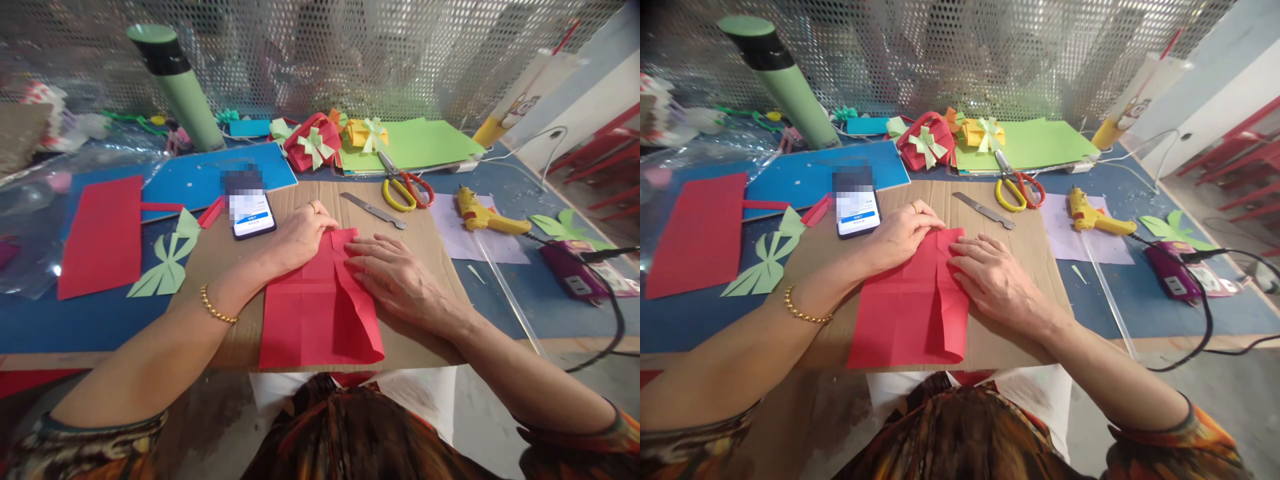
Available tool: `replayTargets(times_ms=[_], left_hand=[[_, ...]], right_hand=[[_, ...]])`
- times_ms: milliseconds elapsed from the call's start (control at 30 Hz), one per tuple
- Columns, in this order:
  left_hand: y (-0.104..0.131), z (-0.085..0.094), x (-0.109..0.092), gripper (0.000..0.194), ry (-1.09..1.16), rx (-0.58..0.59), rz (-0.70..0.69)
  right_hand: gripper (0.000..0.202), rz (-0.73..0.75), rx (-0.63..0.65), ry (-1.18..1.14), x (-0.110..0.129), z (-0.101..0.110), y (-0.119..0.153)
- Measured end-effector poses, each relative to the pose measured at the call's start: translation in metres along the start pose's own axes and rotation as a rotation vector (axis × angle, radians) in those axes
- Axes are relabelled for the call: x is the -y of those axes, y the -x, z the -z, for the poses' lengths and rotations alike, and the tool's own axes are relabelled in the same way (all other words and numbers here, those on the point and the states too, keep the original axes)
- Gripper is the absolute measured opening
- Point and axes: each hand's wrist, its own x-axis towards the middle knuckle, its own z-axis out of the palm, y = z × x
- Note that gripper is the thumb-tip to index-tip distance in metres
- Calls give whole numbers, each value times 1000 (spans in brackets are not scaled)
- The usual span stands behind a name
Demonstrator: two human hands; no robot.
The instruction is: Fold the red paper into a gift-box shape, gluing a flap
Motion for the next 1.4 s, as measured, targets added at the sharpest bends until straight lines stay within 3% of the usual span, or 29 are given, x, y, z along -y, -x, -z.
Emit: replayTargets(times_ms=[567, 1400], left_hand=[[0, 0, 0, 39, -6, 27, 18], [0, 6, 4, 40, 5, 59, -87]], right_hand=[[24, 15, -38, 39, -3, -3, 5], [25, 14, -36, 25, -7, -4, 8]])
